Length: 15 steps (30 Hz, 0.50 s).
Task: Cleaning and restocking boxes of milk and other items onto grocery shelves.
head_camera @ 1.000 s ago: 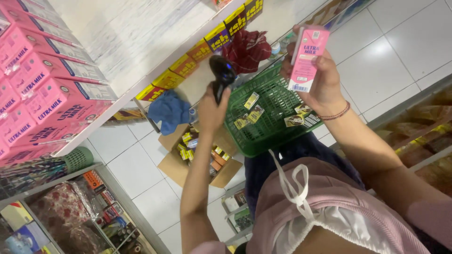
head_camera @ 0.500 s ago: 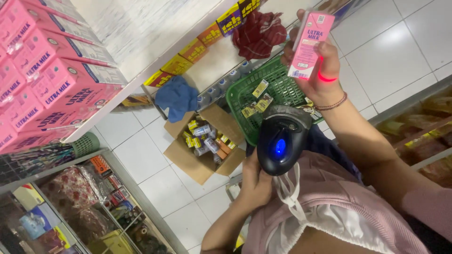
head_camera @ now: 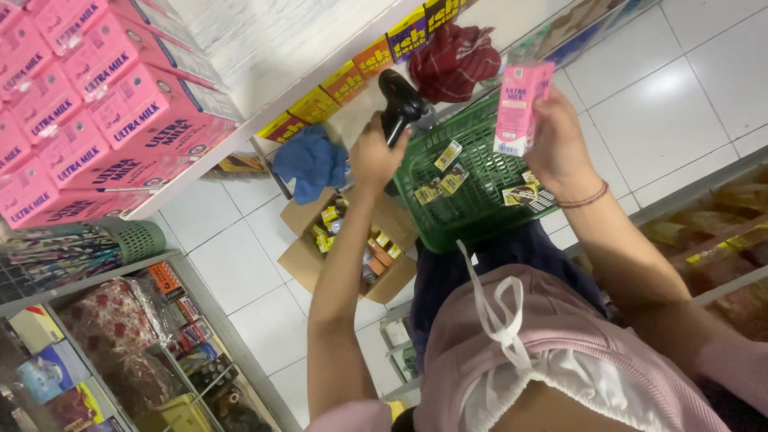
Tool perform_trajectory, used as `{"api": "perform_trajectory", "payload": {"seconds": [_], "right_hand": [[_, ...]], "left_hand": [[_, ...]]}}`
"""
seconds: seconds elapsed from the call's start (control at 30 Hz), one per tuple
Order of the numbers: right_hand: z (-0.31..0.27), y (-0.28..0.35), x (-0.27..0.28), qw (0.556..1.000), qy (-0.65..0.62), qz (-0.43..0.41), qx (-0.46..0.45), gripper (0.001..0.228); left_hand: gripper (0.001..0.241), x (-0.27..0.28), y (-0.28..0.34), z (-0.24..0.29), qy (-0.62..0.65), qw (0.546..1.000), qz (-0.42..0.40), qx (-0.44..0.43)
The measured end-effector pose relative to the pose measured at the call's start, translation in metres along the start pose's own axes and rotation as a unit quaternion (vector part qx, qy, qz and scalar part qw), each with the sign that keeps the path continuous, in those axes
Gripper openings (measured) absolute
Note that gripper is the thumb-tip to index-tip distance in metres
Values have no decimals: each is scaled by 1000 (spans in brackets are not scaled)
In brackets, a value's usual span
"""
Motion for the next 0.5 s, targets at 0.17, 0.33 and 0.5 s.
{"api": "perform_trajectory", "payload": {"seconds": [0.17,0.33,0.5], "right_hand": [[15,19,2,999,-5,8,-36,42],[25,28,-9,994,26,46,-94,36],[16,26,-43,993,110,6,-33,41]], "left_hand": [[73,-48,-66,-85,-183,979,-6,-91],[80,-71,-76,-115,-228,965,11,-129],[50,7,-5,0,16,979,52,-195]]}}
Point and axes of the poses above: each hand's wrist, its own y-axis away from the middle knuckle, its own x-axis out of the back of the hand, z = x × y, the point moved 1 cm from there along -y, towards the middle knuckle, and after that the axes turned 5 degrees about -x, right-handed, at the moved point
